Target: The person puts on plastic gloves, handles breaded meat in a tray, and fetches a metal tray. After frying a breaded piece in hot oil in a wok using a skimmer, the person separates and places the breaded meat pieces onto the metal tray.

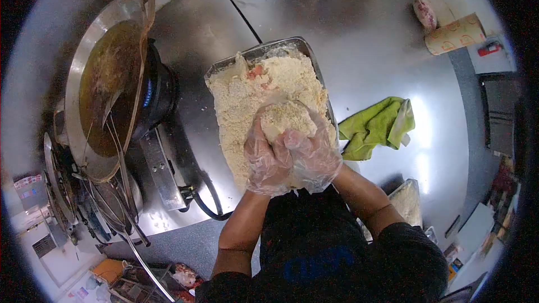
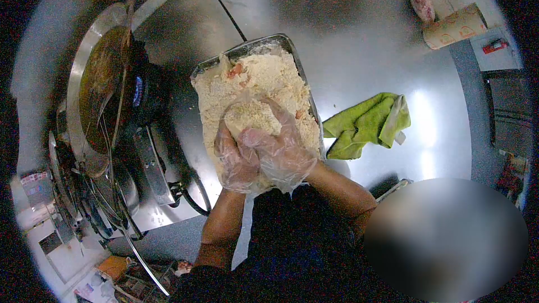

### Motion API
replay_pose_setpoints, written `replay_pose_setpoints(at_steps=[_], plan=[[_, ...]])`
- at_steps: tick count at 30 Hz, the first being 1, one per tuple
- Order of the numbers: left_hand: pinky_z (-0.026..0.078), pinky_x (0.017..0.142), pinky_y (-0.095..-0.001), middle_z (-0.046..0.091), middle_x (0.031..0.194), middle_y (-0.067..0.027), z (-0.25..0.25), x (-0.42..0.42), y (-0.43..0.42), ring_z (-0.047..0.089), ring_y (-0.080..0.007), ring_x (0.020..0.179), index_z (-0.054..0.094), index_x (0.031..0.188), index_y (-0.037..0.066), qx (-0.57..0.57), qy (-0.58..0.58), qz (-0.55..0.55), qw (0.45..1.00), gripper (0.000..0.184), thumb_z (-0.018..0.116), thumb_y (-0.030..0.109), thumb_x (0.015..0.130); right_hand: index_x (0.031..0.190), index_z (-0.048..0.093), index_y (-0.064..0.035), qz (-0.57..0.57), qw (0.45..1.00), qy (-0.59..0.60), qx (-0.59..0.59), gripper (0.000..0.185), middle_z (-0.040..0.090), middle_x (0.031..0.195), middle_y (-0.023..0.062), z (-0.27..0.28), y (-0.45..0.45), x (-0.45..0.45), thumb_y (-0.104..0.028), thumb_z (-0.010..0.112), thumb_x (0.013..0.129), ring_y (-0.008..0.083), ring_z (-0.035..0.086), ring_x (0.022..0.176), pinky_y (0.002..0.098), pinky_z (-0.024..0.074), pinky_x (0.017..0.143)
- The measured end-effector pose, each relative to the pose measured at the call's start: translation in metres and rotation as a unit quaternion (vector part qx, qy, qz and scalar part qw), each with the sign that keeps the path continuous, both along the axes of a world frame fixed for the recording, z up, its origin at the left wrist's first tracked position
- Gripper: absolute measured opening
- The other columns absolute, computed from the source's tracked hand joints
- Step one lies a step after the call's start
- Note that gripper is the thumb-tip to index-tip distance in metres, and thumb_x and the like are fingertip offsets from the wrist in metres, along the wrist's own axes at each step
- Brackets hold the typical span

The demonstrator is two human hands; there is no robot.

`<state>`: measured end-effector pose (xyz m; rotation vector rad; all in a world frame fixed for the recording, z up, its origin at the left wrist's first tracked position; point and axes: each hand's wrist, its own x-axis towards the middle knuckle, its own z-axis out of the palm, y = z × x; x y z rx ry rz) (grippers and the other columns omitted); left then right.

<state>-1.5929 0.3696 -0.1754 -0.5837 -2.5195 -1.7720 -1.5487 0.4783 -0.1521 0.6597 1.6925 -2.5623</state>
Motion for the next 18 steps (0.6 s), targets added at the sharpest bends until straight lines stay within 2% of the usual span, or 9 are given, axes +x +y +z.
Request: replay_pose_setpoints(at_steps=[2,5,8,11,13,15,17,18], plan=[[0.049,0.078,-0.0402,0.06,0.102,-0.0226,0.002,0.0,0.0,0.062,-0.0365,0.091,0.043,0.125,-0.004,-0.017,0.014,-0.003,1.0,0.056,0.049,0.04,0.09,0.131,0.036,0.0034,0.0,1.0,0.008,0.016,0.072,0.054,0.117,0.0151,-0.009,0.001,0.0,-0.031,0.072,0.079,0.0213,0.052,0.108,0.0325,0.0433,0.092],[0.049,0.077,-0.0399,0.061,0.101,-0.0221,-0.002,0.001,0.003,0.063,-0.0357,0.09,0.044,0.125,-0.004,-0.009,0.004,0.007,1.0,0.056,0.049,0.04,0.09,0.126,0.043,0.0044,-0.015,0.984,0.048,0.17,0.064,0.057,0.114,0.0148,-0.032,0.001,0.002,-0.027,0.072,0.079,0.0206,0.054,0.104,0.0322,0.0447,0.09],[0.047,0.082,-0.0411,0.062,0.104,-0.0193,-0.001,0.005,0.005,0.062,-0.0334,0.094,0.048,0.121,-0.002,-0.005,-0.064,0.031,0.997,0.053,0.048,0.042,0.091,0.122,0.047,0.0056,-0.012,0.996,0.017,0.083,0.058,0.061,0.108,0.0145,-0.021,0.003,-0.006,-0.026,0.072,0.08,0.0193,0.056,0.099,0.0312,0.0462,0.086],[0.047,0.082,-0.0414,0.062,0.102,-0.0182,-0.004,0.0,0.004,0.062,-0.0318,0.092,0.049,0.12,-0.003,-0.006,-0.071,0.034,0.997,0.05,0.048,0.039,0.091,0.12,0.048,0.0066,-0.011,0.996,-0.026,0.082,0.056,0.063,0.104,0.0133,-0.003,0.001,-0.01,-0.025,0.071,0.08,0.0181,0.057,0.095,0.0305,0.0473,0.084],[0.048,0.078,-0.0379,0.063,0.099,-0.0177,-0.011,-0.001,0.002,0.063,-0.0291,0.088,0.049,0.121,-0.002,-0.012,-0.053,0.053,0.997,0.05,0.053,0.035,0.089,0.118,0.05,0.0066,-0.023,0.997,-0.045,0.06,0.054,0.063,0.104,0.0125,-0.004,-0.002,-0.013,-0.025,0.072,0.08,0.0175,0.057,0.095,0.0298,0.0476,0.083],[0.049,0.076,-0.0357,0.063,0.098,-0.0169,-0.015,-0.002,0.0,0.063,-0.0271,0.087,0.049,0.122,-0.002,-0.003,-0.063,0.05,0.997,0.048,0.056,0.031,0.088,0.121,0.044,0.007,-0.007,0.995,-0.06,0.081,0.058,0.061,0.107,0.0127,-0.012,-0.002,-0.014,-0.024,0.071,0.081,0.0176,0.057,0.097,0.0304,0.0464,0.085],[0.049,0.076,-0.0349,0.063,0.1,-0.0159,-0.017,-0.008,-0.003,0.062,-0.026,0.087,0.049,0.122,-0.001,0.021,-0.102,0.025,0.994,0.045,0.056,0.027,0.088,0.129,0.03,0.008,0.042,0.984,-0.074,0.155,0.068,0.056,0.112,0.0138,-0.032,0.003,-0.014,-0.024,0.069,0.082,0.0182,0.056,0.1,0.0324,0.0437,0.091],[0.048,0.078,-0.0346,0.062,0.102,-0.0153,-0.016,-0.008,-0.002,0.061,-0.0247,0.089,0.05,0.122,-0.001,0.026,-0.117,0.034,0.992,0.044,0.055,0.027,0.089,0.127,0.036,0.0071,0.029,0.971,-0.033,0.235,0.065,0.058,0.111,0.0138,-0.05,0.002,-0.01,-0.028,0.068,0.083,0.0186,0.056,0.101,0.0327,0.0438,0.09]])
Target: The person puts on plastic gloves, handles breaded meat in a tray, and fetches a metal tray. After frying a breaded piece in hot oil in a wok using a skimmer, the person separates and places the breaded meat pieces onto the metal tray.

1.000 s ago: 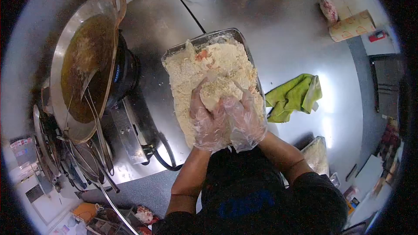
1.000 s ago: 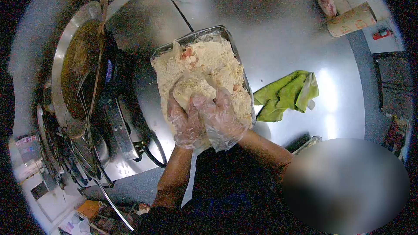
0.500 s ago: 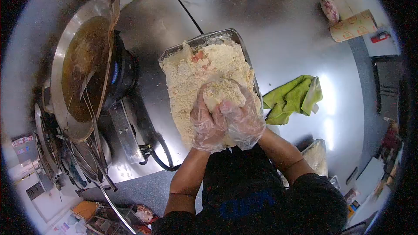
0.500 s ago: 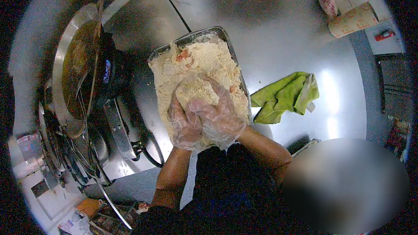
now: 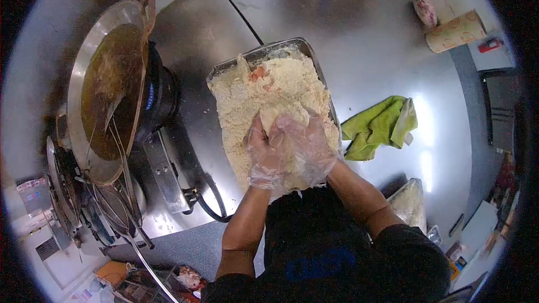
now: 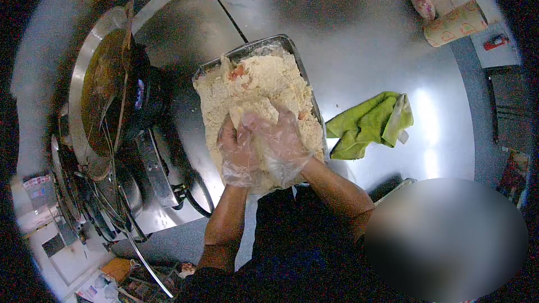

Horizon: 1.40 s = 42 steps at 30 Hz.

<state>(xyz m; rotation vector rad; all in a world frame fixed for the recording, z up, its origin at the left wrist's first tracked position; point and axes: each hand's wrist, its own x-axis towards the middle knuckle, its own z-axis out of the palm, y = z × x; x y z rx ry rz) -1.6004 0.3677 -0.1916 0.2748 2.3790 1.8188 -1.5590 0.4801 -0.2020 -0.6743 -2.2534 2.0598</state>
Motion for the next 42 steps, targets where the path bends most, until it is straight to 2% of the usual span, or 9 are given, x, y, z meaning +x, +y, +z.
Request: replay_pose_setpoints(at_steps=[3,8,17,26,28,32,35,38,42], plan=[[0.046,0.083,-0.0337,0.06,0.108,-0.014,0.003,0.001,0.002,0.058,-0.0216,0.095,0.049,0.123,-0.001,0.006,-0.027,0.017,0.999,0.042,0.053,0.026,0.092,0.124,0.046,0.0049,0.012,0.995,0.049,0.09,0.061,0.058,0.113,0.0149,-0.011,-0.001,0.002,-0.036,0.065,0.083,0.0203,0.053,0.104,0.0341,0.043,0.089],[0.039,0.095,-0.0378,0.054,0.118,-0.0204,0.037,-0.01,-0.005,0.051,-0.0314,0.111,0.045,0.129,0.0,-0.036,-0.182,0.007,0.983,0.056,0.046,0.044,0.093,0.131,0.042,0.003,0.066,0.954,-0.052,-0.288,0.068,0.045,0.132,0.0165,0.051,0.016,-0.005,-0.037,0.066,0.081,0.0227,0.045,0.117,0.0356,0.0384,0.097],[0.041,0.09,-0.0308,0.053,0.119,-0.0153,0.034,-0.017,0.003,0.052,-0.0204,0.105,0.041,0.126,-0.006,0.144,-0.272,0.093,0.947,0.055,0.059,0.03,0.089,0.134,0.039,0.0006,0.055,0.974,0.031,-0.216,0.065,0.047,0.13,0.013,0.047,0.02,0.022,-0.015,0.071,0.079,0.0203,0.043,0.121,0.0329,0.0338,0.103],[0.044,0.085,-0.029,0.059,0.106,-0.014,0.059,-0.015,0.01,0.056,-0.0184,0.094,0.05,0.119,-0.005,0.076,-0.233,0.113,0.963,0.047,0.061,0.028,0.087,0.13,0.044,0.0014,0.085,0.988,0.114,0.053,0.057,0.053,0.125,0.0171,0.052,0.019,0.026,-0.029,0.062,0.086,0.023,0.047,0.118,0.035,0.0327,0.102],[0.044,0.085,-0.0292,0.059,0.107,-0.0149,0.049,-0.013,0.014,0.055,-0.0187,0.095,0.049,0.119,-0.006,0.148,-0.229,0.118,0.955,0.05,0.06,0.031,0.088,0.13,0.044,0.0009,0.08,0.99,0.118,0.009,0.055,0.052,0.125,0.0166,0.057,0.015,0.026,-0.028,0.061,0.087,0.0231,0.046,0.119,0.0353,0.0313,0.103],[0.044,0.085,-0.0298,0.055,0.112,-0.0166,0.031,-0.008,0.012,0.054,-0.0203,0.098,0.048,0.121,-0.009,0.016,-0.173,0.168,0.97,0.059,0.06,0.038,0.087,0.129,0.045,0.0007,0.064,0.989,0.129,-0.033,0.053,0.052,0.126,0.0153,0.056,0.014,0.029,-0.028,0.06,0.088,0.0219,0.045,0.119,0.035,0.0309,0.103],[0.041,0.091,-0.0315,0.051,0.118,-0.0203,0.017,-0.004,0.012,0.052,-0.0249,0.104,0.044,0.125,-0.012,0.182,-0.205,0.153,0.949,0.069,0.059,0.043,0.086,0.129,0.046,0.0,0.05,0.987,0.105,-0.113,0.052,0.052,0.126,0.0134,0.05,0.014,0.03,-0.028,0.06,0.088,0.0205,0.043,0.119,0.0342,0.0317,0.102],[0.038,0.095,-0.0333,0.049,0.121,-0.0235,-0.016,-0.003,0.007,0.05,-0.0285,0.109,0.041,0.127,-0.013,0.106,-0.165,0.176,0.965,0.075,0.057,0.048,0.085,0.129,0.046,-0.0009,0.036,0.966,0.052,-0.25,0.052,0.052,0.125,0.0118,0.057,0.014,0.031,-0.029,0.061,0.087,0.0185,0.043,0.119,0.0333,0.0324,0.102],[0.036,0.098,-0.0342,0.049,0.122,-0.0248,0.012,-0.007,0.008,0.048,-0.0296,0.111,0.04,0.128,-0.012,0.047,-0.175,0.145,0.973,0.077,0.054,0.051,0.086,0.13,0.044,0.0014,0.031,0.974,0.066,-0.216,0.057,0.052,0.125,0.0122,0.051,0.012,0.028,-0.028,0.064,0.085,0.0184,0.044,0.119,0.0332,0.034,0.101]])
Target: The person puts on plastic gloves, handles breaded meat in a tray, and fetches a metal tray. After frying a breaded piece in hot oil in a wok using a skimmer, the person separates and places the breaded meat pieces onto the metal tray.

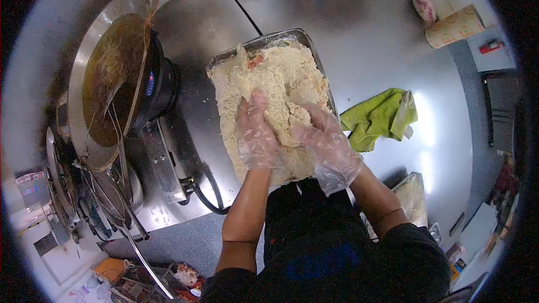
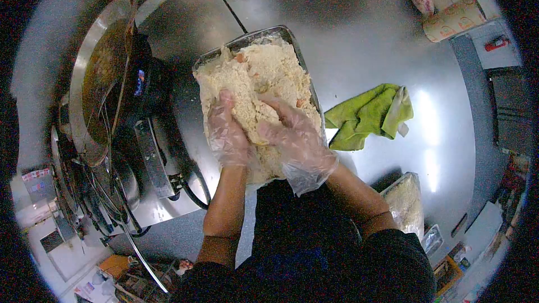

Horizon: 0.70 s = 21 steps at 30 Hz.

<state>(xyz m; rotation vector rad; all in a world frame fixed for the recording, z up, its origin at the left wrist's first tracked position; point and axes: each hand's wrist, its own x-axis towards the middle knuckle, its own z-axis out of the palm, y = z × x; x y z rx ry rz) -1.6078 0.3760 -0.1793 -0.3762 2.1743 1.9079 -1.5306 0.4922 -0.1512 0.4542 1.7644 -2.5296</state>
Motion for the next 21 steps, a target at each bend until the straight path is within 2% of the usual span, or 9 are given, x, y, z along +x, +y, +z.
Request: replay_pose_setpoints(at_steps=[2,5,8,13,14,17,21], plan=[[0.036,0.097,-0.033,0.05,0.121,-0.0231,0.024,0.003,0.007,0.049,-0.0277,0.111,0.04,0.128,-0.012,-0.111,0.012,-0.01,0.994,0.076,0.056,0.05,0.086,0.13,0.043,0.0035,-0.012,0.99,0.035,0.14,0.061,0.053,0.125,0.0132,-0.008,0.001,-0.002,-0.027,0.067,0.083,0.0188,0.045,0.118,0.0332,0.0352,0.1],[0.037,0.095,-0.0305,0.051,0.12,-0.0197,0.026,0.004,0.006,0.049,-0.0243,0.109,0.039,0.129,-0.011,0.035,-0.01,-0.049,0.998,0.075,0.058,0.047,0.086,0.13,0.042,0.0064,0.044,0.988,-0.028,0.143,0.064,0.052,0.127,0.0161,-0.003,0.013,-0.009,-0.026,0.069,0.081,0.0207,0.046,0.118,0.0332,0.0354,0.1],[0.038,0.093,-0.0285,0.052,0.119,-0.0167,0.023,-0.002,-0.002,0.049,-0.0212,0.108,0.038,0.131,-0.009,0.169,-0.042,-0.086,0.981,0.073,0.06,0.044,0.085,0.129,0.043,0.007,0.059,0.986,0.022,0.153,0.064,0.052,0.127,0.0176,-0.011,0.018,-0.011,-0.026,0.068,0.081,0.0215,0.047,0.118,0.0327,0.035,0.1],[0.038,0.095,-0.0298,0.051,0.12,-0.0157,-0.011,-0.001,-0.007,0.05,-0.0215,0.108,0.039,0.129,-0.008,0.19,-0.05,-0.033,0.98,0.07,0.063,0.041,0.085,0.128,0.044,0.0068,0.081,0.97,0.038,0.226,0.061,0.053,0.126,0.0189,-0.002,0.022,-0.011,-0.027,0.066,0.082,0.0234,0.049,0.118,0.0333,0.0352,0.1],[0.038,0.096,-0.0303,0.051,0.121,-0.0156,-0.011,-0.001,-0.008,0.05,-0.0218,0.109,0.04,0.128,-0.008,0.185,-0.056,-0.023,0.981,0.069,0.063,0.04,0.085,0.128,0.044,0.0068,0.088,0.963,0.047,0.249,0.061,0.053,0.125,0.0193,-0.002,0.023,-0.011,-0.028,0.065,0.083,0.0238,0.049,0.118,0.0334,0.0354,0.1],[0.04,0.096,-0.0312,0.049,0.124,-0.015,-0.003,-0.001,-0.008,0.05,-0.0227,0.11,0.041,0.127,-0.007,0.305,-0.089,-0.04,0.947,0.066,0.064,0.038,0.085,0.128,0.044,0.0059,0.093,0.964,0.045,0.244,0.06,0.054,0.124,0.0215,0.001,0.027,-0.01,-0.029,0.064,0.083,0.0263,0.051,0.117,0.0342,0.0362,0.099],[0.043,0.093,-0.0304,0.052,0.122,-0.0133,0.014,-0.003,0.0,0.053,-0.0216,0.108,0.042,0.126,-0.005,0.339,-0.102,-0.064,0.933,0.061,0.063,0.037,0.086,0.127,0.045,0.0058,0.133,0.949,0.043,0.282,0.058,0.054,0.122,0.0226,0.007,0.034,-0.016,-0.026,0.062,0.082,0.0281,0.052,0.115,0.0347,0.0364,0.099]])
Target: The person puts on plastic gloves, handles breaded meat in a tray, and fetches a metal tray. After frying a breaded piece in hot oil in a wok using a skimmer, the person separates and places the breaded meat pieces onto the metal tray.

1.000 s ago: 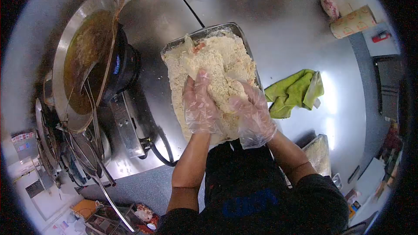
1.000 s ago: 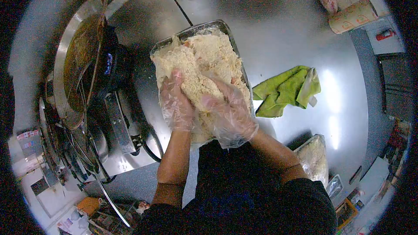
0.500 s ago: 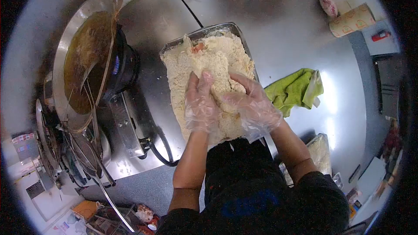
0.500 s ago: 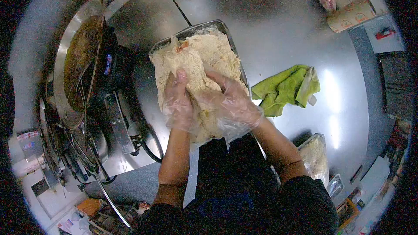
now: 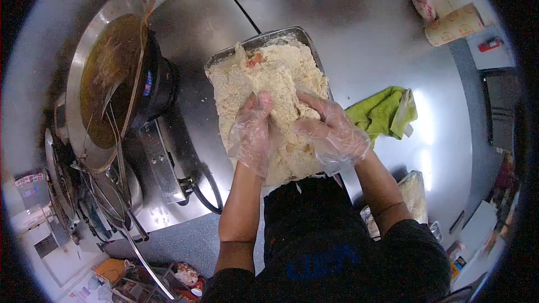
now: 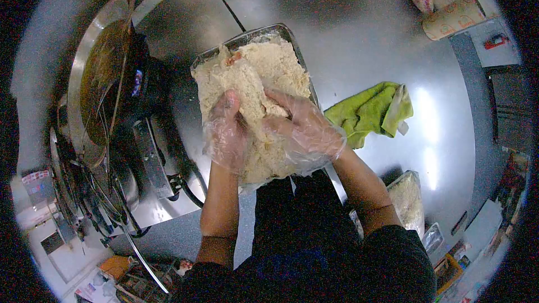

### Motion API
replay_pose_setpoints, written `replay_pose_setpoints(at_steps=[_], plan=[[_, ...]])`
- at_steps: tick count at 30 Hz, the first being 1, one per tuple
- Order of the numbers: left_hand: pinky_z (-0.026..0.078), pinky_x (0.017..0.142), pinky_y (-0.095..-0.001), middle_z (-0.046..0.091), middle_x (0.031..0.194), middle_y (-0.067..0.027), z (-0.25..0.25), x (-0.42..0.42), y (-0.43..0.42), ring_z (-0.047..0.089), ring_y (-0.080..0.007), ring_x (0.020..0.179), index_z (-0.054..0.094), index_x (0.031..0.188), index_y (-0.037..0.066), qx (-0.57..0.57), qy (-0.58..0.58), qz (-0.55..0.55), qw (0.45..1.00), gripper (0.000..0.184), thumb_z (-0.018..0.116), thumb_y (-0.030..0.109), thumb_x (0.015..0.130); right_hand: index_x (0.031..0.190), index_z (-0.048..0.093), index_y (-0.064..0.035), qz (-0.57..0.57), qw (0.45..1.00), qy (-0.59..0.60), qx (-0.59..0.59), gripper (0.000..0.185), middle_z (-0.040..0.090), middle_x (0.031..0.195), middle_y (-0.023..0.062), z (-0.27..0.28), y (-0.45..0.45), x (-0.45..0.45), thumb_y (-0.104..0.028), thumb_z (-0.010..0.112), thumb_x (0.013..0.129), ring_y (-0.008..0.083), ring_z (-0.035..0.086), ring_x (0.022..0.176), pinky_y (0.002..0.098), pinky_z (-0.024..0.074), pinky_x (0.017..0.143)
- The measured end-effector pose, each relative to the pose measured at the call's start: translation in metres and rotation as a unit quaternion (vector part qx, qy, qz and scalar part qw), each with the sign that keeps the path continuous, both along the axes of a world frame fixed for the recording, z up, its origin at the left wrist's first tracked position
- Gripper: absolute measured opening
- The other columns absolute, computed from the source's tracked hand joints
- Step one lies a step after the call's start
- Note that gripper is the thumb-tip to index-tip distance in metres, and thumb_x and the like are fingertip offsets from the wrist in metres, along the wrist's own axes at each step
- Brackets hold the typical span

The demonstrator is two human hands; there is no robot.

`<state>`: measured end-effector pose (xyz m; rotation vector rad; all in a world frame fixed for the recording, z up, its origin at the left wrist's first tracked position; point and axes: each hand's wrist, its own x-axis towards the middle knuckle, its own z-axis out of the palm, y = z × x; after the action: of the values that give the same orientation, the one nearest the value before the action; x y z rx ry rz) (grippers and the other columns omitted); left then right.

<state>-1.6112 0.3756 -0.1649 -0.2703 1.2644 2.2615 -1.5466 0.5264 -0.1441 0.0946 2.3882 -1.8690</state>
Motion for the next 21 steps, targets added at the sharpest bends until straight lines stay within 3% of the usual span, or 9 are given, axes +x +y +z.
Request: replay_pose_setpoints(at_steps=[11,14,17,21], plan=[[0.046,0.083,-0.0277,0.061,0.104,-0.003,-0.027,-0.005,-0.006,0.056,-0.0137,0.095,0.056,0.113,0.003,0.042,0.036,-0.017,0.998,0.04,0.068,0.028,0.083,0.125,0.045,0.0066,-0.011,0.999,-0.036,0.015,0.057,0.055,0.12,0.0218,0.006,-0.002,-0.001,-0.018,0.062,0.077,0.0283,0.052,0.113,0.0349,0.0367,0.098],[0.046,0.082,-0.0276,0.061,0.103,-0.0025,-0.025,-0.007,-0.005,0.056,-0.0134,0.095,0.057,0.112,0.004,0.016,0.002,-0.003,1.0,0.04,0.069,0.028,0.082,0.123,0.046,0.0068,-0.057,0.996,-0.032,0.062,0.055,0.056,0.118,0.0212,-0.003,-0.009,0.002,-0.013,0.063,0.075,0.028,0.054,0.11,0.0342,0.0384,0.097],[0.046,0.086,-0.0287,0.061,0.105,-0.0031,-0.026,-0.008,-0.008,0.056,-0.0141,0.096,0.054,0.116,0.003,0.052,0.037,-0.032,0.997,0.042,0.068,0.025,0.083,0.126,0.047,0.0032,-0.036,0.997,0.047,0.047,0.055,0.056,0.119,0.0236,-0.006,-0.001,0.0,-0.02,0.058,0.077,0.0308,0.055,0.11,0.035,0.0397,0.096],[0.046,0.089,-0.0303,0.056,0.113,-0.0054,-0.015,-0.009,-0.006,0.055,-0.0161,0.103,0.047,0.125,0.003,0.057,0.01,-0.047,0.997,0.052,0.069,0.022,0.081,0.126,0.047,0.003,-0.042,0.997,-0.033,-0.062,0.052,0.055,0.121,0.0231,-0.015,0.006,-0.002,-0.016,0.056,0.078,0.0305,0.055,0.112,0.0348,0.0394,0.097]])
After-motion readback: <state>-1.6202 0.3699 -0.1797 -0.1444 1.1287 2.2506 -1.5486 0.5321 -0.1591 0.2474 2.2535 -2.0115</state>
